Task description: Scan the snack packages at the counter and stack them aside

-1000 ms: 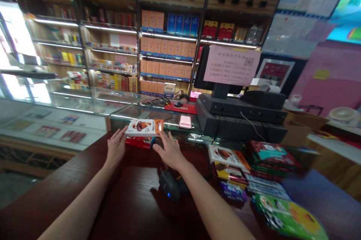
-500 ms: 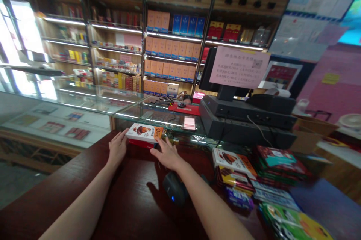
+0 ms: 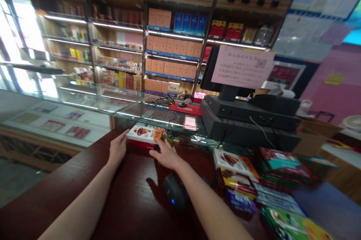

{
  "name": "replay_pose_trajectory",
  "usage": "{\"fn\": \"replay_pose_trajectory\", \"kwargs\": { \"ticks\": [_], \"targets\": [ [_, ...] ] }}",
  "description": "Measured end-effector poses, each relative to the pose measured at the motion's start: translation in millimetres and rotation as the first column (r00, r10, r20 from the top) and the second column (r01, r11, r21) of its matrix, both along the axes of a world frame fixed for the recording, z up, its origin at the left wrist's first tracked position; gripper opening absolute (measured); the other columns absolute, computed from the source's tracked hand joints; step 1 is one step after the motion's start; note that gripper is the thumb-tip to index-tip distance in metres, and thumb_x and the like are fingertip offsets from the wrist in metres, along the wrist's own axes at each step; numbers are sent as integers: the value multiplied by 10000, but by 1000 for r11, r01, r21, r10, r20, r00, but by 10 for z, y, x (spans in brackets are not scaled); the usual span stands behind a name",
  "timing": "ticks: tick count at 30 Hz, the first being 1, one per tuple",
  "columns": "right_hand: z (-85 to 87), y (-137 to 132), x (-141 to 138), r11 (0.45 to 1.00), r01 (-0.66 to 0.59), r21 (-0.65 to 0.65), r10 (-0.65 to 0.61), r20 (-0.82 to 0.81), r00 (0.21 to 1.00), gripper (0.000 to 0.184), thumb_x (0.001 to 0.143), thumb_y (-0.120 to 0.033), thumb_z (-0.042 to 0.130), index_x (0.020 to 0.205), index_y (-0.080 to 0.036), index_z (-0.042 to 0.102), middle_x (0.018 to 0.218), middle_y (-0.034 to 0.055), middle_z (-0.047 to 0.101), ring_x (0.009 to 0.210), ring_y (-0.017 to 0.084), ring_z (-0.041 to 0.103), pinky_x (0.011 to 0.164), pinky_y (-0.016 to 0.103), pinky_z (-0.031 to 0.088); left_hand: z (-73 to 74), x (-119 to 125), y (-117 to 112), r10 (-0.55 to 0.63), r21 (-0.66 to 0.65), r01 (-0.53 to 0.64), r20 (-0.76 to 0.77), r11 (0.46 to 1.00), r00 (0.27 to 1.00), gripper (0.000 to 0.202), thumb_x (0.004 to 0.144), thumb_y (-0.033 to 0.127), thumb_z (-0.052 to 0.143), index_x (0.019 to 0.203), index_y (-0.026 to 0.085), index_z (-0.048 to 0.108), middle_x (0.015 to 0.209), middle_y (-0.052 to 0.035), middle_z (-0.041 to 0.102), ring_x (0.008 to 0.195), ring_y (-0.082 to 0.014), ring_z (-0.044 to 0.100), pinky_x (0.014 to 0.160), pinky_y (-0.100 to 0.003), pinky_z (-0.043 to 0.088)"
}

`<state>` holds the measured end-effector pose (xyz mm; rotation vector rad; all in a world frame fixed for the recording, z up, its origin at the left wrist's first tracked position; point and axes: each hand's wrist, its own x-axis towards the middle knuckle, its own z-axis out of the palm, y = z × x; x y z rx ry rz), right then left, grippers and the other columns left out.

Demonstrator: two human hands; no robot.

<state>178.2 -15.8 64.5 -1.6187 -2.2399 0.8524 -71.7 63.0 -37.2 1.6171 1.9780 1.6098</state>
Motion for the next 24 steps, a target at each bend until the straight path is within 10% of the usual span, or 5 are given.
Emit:
{"fn": "replay_pose_trajectory", "kwargs": {
  "ticks": [24],
  "targets": [
    [-53, 15, -39, 999, -31, 25, 32, -14, 999, 778, 925, -562, 521, 1577, -218, 271, 1667, 140, 195, 1556, 317, 42, 1204, 610, 106, 45, 32, -11, 10, -93, -10, -4, 996, 1000, 452, 917, 222, 459, 1338, 184, 618, 1287, -127, 675, 1179, -287, 612, 1060, -446, 452]
  ]
}}
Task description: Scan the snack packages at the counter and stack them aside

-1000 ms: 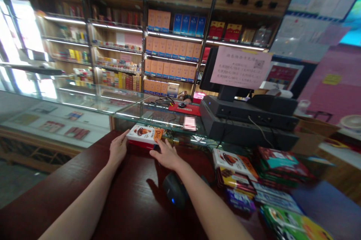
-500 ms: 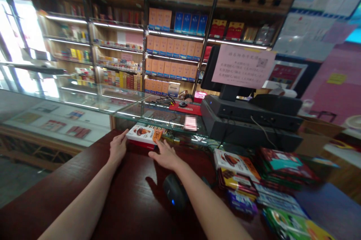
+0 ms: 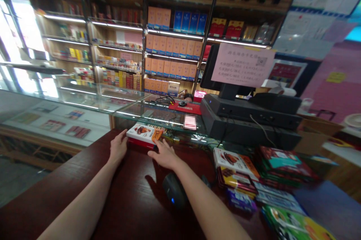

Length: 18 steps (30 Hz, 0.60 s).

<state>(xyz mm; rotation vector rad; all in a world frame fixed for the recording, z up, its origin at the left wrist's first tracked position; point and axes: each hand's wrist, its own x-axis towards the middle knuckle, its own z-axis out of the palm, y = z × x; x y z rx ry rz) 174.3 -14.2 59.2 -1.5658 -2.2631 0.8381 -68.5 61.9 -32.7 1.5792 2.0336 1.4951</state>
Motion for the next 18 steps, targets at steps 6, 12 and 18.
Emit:
{"fn": "replay_pose_trajectory", "kwargs": {
  "ticks": [6, 12, 18],
  "targets": [
    [-19, 11, -3, 1000, -18, 7, 18, -11, 1000, 763, 923, -569, 522, 1572, -244, 284, 1664, 119, 219, 1558, 304, 48, 1206, 609, 109, -13, 9, -2, 21, 3, -21, -6, 1000, 1000, 450, 906, 220, 466, 1327, 177, 617, 1256, -144, 680, 1179, -295, 608, 1048, -456, 456],
    [-42, 30, 0, 1000, -25, 4, 25, -13, 1000, 760, 922, -565, 532, 1574, -273, 272, 1667, 100, 219, 1558, 301, 53, 1202, 619, 107, -25, 15, 4, 28, 15, -28, -13, 1000, 1000, 430, 901, 211, 458, 1294, 166, 626, 1259, -160, 670, 1193, -306, 597, 1046, -474, 452],
    [-56, 54, -2, 1000, -26, 4, 26, -12, 1000, 781, 917, -567, 537, 1576, -243, 270, 1666, 123, 212, 1557, 312, 55, 1200, 628, 111, -29, 5, 10, 24, 29, -23, -8, 999, 1000, 416, 900, 214, 463, 1282, 185, 625, 1255, -136, 673, 1173, -279, 612, 1065, -449, 443]
  ]
}}
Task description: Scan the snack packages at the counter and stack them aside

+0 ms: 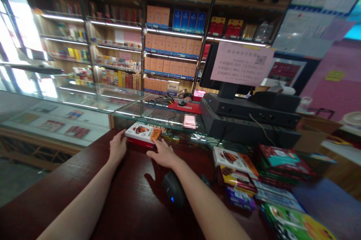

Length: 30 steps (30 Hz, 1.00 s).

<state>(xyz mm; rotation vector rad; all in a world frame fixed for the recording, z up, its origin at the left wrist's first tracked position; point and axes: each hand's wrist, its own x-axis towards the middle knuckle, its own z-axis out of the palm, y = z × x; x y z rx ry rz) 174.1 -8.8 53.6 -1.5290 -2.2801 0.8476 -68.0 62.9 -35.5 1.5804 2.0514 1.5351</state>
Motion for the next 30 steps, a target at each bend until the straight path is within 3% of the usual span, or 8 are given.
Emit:
{"fn": "replay_pose_trajectory", "kwargs": {
  "ticks": [9, 15, 25, 30],
  "targets": [
    [-1, -3, 4, 1000, -17, 11, 17, -21, 1000, 771, 911, -548, 559, 1572, -271, 274, 1668, 94, 214, 1555, 323, 72, 1195, 644, 115, 12, 13, -10, -2, 10, 2, 3, 1000, 1000, 425, 885, 224, 475, 1282, 172, 618, 1239, -136, 679, 1192, -280, 604, 1079, -448, 431],
    [58, -57, 80, 999, 38, 31, -37, -22, 999, 748, 925, -510, 565, 1574, -275, 276, 1664, 93, 229, 1554, 312, 85, 1214, 599, 106, 21, 25, 2, 36, 19, -37, 16, 999, 999, 438, 867, 220, 473, 1281, 164, 607, 1185, -140, 685, 1158, -288, 612, 1069, -460, 436],
    [31, -245, 472, 990, 108, 87, -105, -36, 994, 670, 950, -431, 528, 1551, -202, 338, 1641, 126, 289, 1554, 284, 109, 1225, 575, 110, 150, 125, -119, 78, 150, -77, -5, 986, 997, 458, 899, 243, 432, 1318, 93, 542, 1231, -180, 635, 1207, -298, 548, 1087, -463, 403],
    [-25, -340, 729, 976, 161, 149, -154, -57, 986, 635, 948, -384, 536, 1538, -217, 369, 1630, 112, 322, 1550, 283, 135, 1229, 560, 119, 197, 210, -185, 44, 264, -12, -115, 965, 992, 418, 924, 262, 397, 1272, 114, 576, 1213, -179, 639, 1139, -295, 566, 1048, -464, 420]
  ]
}}
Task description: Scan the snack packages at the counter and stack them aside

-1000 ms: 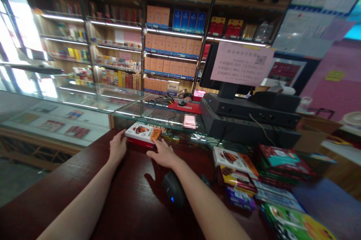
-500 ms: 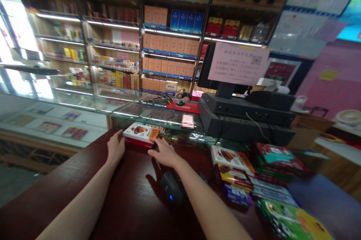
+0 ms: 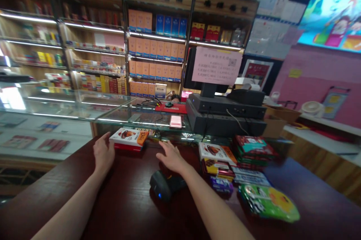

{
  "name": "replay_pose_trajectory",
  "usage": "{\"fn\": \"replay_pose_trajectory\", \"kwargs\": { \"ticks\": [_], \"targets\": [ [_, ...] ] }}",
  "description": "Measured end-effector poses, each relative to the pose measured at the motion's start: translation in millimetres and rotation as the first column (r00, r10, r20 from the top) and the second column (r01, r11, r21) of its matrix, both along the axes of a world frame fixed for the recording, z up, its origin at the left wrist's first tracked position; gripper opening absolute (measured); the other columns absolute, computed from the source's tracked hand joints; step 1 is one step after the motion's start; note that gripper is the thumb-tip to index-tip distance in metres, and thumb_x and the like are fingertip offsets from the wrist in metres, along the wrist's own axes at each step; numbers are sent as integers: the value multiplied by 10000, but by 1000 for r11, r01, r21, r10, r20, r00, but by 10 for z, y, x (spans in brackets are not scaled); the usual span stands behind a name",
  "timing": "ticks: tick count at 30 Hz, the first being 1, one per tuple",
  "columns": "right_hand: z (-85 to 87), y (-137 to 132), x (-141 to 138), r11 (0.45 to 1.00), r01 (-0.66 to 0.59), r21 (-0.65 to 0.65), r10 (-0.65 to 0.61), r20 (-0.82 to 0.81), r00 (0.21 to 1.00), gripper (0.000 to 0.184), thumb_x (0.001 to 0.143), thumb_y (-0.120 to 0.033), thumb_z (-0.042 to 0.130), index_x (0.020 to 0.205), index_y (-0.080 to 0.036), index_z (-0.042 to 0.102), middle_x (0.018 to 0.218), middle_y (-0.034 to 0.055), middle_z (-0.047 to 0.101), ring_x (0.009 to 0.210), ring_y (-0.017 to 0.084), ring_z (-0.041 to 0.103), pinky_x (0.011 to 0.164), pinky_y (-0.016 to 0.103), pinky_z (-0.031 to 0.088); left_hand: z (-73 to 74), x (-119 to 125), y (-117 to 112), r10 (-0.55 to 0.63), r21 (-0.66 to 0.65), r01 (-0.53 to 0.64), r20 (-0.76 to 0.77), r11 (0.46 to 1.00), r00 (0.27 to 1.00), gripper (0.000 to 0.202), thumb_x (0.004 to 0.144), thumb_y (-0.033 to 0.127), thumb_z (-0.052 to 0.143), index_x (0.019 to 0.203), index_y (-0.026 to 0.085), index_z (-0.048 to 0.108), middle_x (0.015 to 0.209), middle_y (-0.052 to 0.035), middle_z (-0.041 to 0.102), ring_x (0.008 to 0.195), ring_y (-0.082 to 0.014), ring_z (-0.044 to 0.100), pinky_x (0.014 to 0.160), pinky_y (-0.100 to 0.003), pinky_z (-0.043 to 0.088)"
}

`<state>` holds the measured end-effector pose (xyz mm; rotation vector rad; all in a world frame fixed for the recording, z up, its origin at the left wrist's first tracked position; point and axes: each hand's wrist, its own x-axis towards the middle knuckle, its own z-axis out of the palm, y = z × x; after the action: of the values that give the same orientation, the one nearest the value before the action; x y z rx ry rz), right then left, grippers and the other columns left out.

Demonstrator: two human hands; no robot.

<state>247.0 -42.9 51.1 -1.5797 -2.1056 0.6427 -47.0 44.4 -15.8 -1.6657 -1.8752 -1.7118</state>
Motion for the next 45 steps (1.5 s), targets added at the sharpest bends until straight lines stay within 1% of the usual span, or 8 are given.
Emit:
{"fn": "replay_pose_trajectory", "kwargs": {
  "ticks": [5, 9, 18, 29, 32, 36, 41, 45],
  "targets": [
    [-3, -125, 216, 995, 79, 56, -79, 4, 997, 603, 945, -325, 526, 1518, -184, 403, 1615, 125, 351, 1545, 274, 166, 1231, 542, 140, 29, 74, -45, -96, 89, 113, -172, 990, 980, 380, 927, 257, 408, 1232, 139, 601, 1205, -163, 645, 1118, -294, 569, 1021, -476, 427],
    [1, -262, 381, 985, 136, 109, -139, 21, 990, 560, 944, -298, 515, 1494, -214, 444, 1608, 95, 374, 1543, 262, 178, 1234, 547, 131, 44, 152, -80, -148, 142, 194, -285, 971, 947, 359, 946, 272, 394, 1215, 164, 606, 1180, -143, 658, 1094, -291, 579, 1005, -484, 433],
    [-119, -559, 853, 927, 303, 220, -328, 86, 941, 545, 952, -305, 486, 1486, -201, 459, 1592, 82, 407, 1536, 249, 208, 1243, 519, 135, 77, 308, -174, -253, 147, 336, -404, 930, 879, 335, 971, 305, 389, 1202, 200, 609, 1168, -124, 661, 1093, -285, 589, 1004, -488, 443],
    [-214, -687, 1418, 834, 477, 278, -540, 230, 810, 517, 979, -353, 433, 1472, -204, 477, 1560, 95, 453, 1522, 289, 244, 1214, 614, 108, 168, 520, -220, -369, 153, 504, -511, 850, 777, 276, 972, 267, 426, 1178, 226, 606, 1134, -104, 671, 1093, -265, 605, 1006, -474, 449],
    [-202, -702, 1475, 829, 501, 247, -554, 249, 794, 532, 980, -370, 430, 1487, -209, 456, 1572, 87, 434, 1526, 297, 228, 1203, 638, 110, 248, 651, -207, -439, 83, 550, -508, 831, 741, 293, 970, 274, 415, 1176, 230, 618, 1151, -102, 671, 1100, -263, 598, 999, -472, 456],
    [-233, -691, 1504, 837, 502, 218, -546, 260, 796, 554, 984, -371, 416, 1520, -234, 401, 1584, 76, 413, 1538, 299, 187, 1186, 677, 74, 406, 943, -164, -535, -42, 596, -494, 802, 685, 310, 966, 289, 411, 1175, 246, 636, 1184, -83, 676, 1137, -257, 590, 1091, -517, 387],
    [-294, -676, 1522, 841, 500, 208, -540, 253, 803, 580, 980, -394, 423, 1532, -226, 372, 1576, 78, 426, 1536, 301, 193, 1179, 689, 73, 593, 1420, -120, -663, -220, 660, -502, 719, 555, 303, 959, 279, 419, 1149, 248, 653, 1176, -68, 683, 1119, -241, 600, 1028, -465, 443],
    [-277, -692, 1499, 848, 493, 193, -528, 251, 811, 577, 978, -394, 427, 1529, -233, 371, 1576, 89, 426, 1537, 295, 189, 1180, 683, 69, 643, 1783, -134, -737, -381, 644, -482, 663, 474, 306, 931, 243, 453, 1156, 225, 659, 1163, -73, 705, 1134, -255, 594, 1063, -494, 398]
  ]
}}
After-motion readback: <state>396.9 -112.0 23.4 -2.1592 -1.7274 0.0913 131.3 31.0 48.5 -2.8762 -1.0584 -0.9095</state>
